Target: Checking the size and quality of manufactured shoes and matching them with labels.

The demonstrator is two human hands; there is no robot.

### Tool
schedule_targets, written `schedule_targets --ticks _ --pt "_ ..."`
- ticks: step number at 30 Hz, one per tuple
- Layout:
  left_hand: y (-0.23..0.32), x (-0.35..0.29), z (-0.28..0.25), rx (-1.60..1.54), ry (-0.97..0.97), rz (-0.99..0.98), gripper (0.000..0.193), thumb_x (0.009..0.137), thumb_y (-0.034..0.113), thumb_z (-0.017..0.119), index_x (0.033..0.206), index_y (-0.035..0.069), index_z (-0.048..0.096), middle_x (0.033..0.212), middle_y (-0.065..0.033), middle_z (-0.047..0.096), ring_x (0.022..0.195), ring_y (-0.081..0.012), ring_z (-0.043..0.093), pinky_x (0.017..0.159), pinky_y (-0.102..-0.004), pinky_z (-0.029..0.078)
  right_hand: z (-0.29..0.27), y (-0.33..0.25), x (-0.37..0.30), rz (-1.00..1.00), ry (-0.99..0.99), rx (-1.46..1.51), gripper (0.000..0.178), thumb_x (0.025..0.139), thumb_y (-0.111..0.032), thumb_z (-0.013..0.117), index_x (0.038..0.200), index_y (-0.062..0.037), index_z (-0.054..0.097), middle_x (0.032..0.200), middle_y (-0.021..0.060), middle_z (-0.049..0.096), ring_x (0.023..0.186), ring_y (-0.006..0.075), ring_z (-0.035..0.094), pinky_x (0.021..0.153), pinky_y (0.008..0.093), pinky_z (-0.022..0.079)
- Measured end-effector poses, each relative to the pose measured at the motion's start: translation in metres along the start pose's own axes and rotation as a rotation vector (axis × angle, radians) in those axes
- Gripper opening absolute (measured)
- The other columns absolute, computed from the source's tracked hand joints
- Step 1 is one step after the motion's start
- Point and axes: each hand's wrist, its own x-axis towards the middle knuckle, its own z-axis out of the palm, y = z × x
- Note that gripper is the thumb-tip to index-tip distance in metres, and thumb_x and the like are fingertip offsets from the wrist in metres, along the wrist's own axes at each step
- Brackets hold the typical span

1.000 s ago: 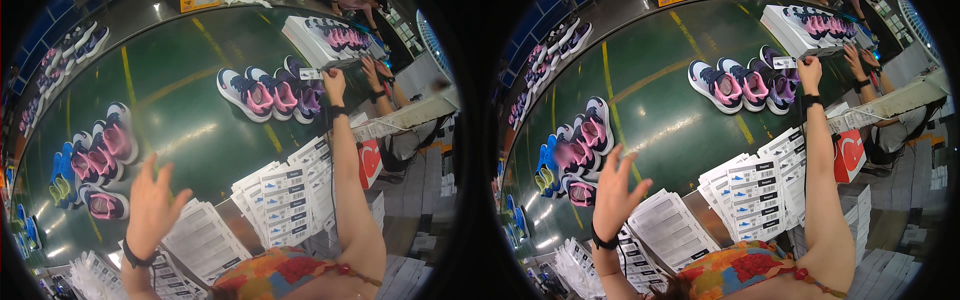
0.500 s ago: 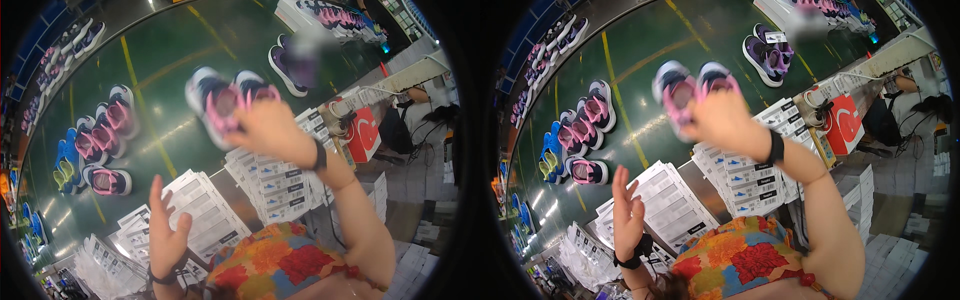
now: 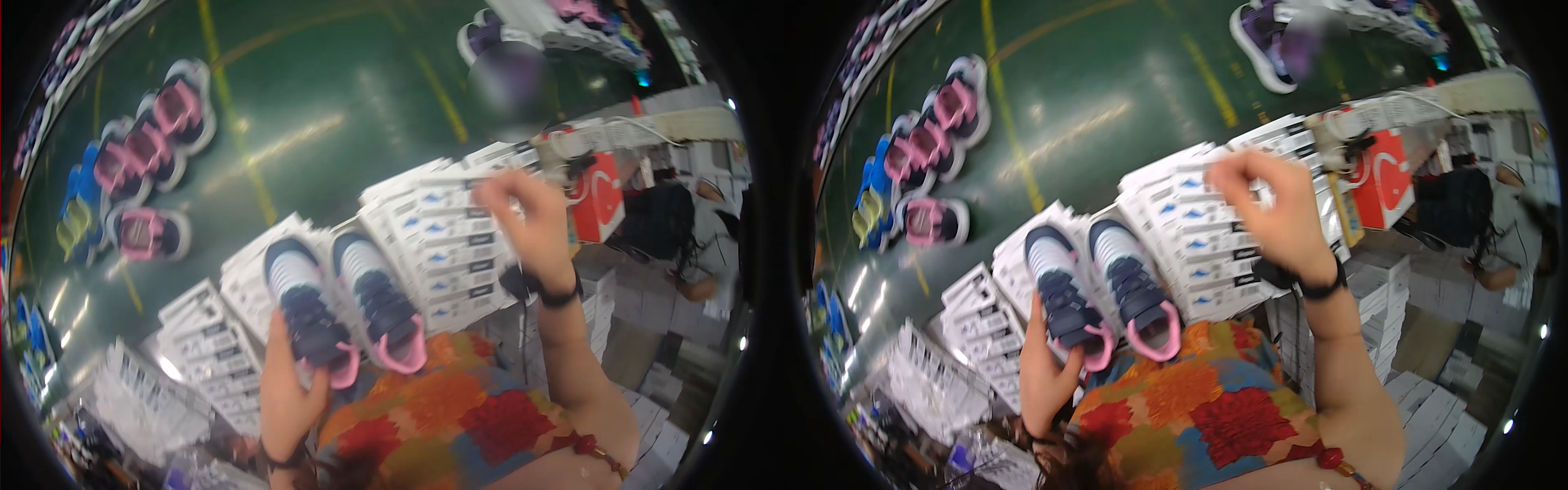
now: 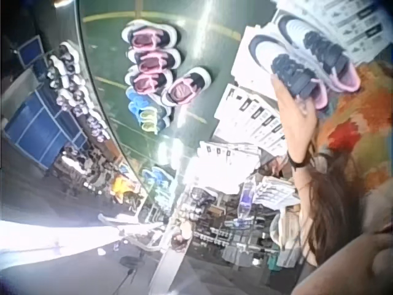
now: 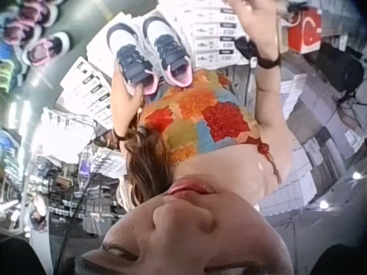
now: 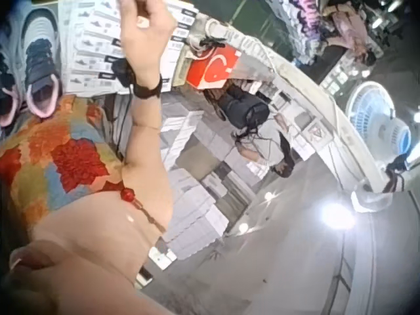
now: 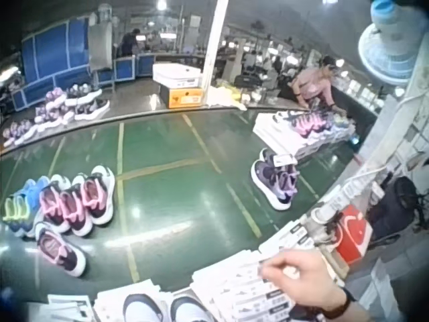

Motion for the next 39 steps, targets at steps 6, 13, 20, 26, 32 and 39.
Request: schedule_targets --ticks 6,13,20,26,32,39 --pt "-0.005 -0.012 -0.012 -0.107 -0.117 -0.13 0.093 0.073 0.002 0.07 0.153 0.009 0.023 0.158 -0.0182 0.02 0.134 -0.0369 0.041 0.102 -0.0466 0.042 -0.12 0.22 0.212 0.254 1.18 0.235 0.024 0.082 -0.019 0.075 0.095 0.0001 0.068 0.092 0.0084 0.07 0.08 0.0176 0.065 0.071 0.0288 0.051" --pt "-0.003 -0.012 -0.014 -0.153 -0.055 -0.215 0.079 0.081 0.004 0.068 0.15 0.007 0.029 0.153 -0.0163 0.032 0.13 -0.0318 0.046 0.104 -0.0422 0.04 -0.194 0.336 0.26 0.566 0.654 -0.057 0.041 0.065 -0.031 0.089 0.094 -0.0059 0.075 0.097 0.0105 0.073 0.092 0.0216 0.068 0.088 0.0356 0.05" --pt "0.001 0.0 -0.019 -0.209 -0.1 -0.277 0.071 0.088 0.003 0.067 0.149 0.005 0.031 0.144 -0.0157 0.043 0.124 -0.029 0.049 0.1 -0.038 0.044 -0.228 0.369 0.259 0.584 0.524 -0.405 0.04 0.069 -0.045 0.083 0.091 -0.0127 0.078 0.095 0.0057 0.074 0.093 0.0214 0.069 0.087 0.0337 0.05" --pt "0.005 0.005 -0.023 -0.234 -0.154 -0.33 0.072 0.088 0.005 0.067 0.149 0.005 0.03 0.137 -0.0178 0.049 0.12 -0.0294 0.052 0.097 -0.0382 0.045 -0.251 0.379 0.267 0.48 0.503 -0.345 0.036 0.075 -0.04 0.08 0.09 -0.0078 0.076 0.084 0.004 0.075 0.083 0.0168 0.07 0.082 0.0304 0.052" --pt "-0.001 0.007 -0.014 -0.288 -0.09 -0.342 0.071 0.08 0.003 0.069 0.144 0.003 0.038 0.136 -0.0169 0.052 0.121 -0.0279 0.055 0.098 -0.0386 0.046 -0.257 0.372 0.282 0.512 0.496 -0.55 0.027 0.075 -0.025 0.063 0.091 -0.006 0.074 0.082 0.01 0.074 0.085 0.0251 0.071 0.084 0.0348 0.053" --pt "0.004 -0.001 -0.012 -0.297 -0.038 -0.423 0.078 0.074 0.003 0.07 0.144 0.0 0.034 0.132 -0.0178 0.056 0.118 -0.0288 0.057 0.099 -0.0379 0.044 -0.21 0.341 0.275 0.503 0.664 -0.806 0.049 0.069 -0.035 0.075 0.104 -0.0003 0.069 0.1 0.0178 0.071 0.099 0.0331 0.067 0.088 0.0387 0.051"
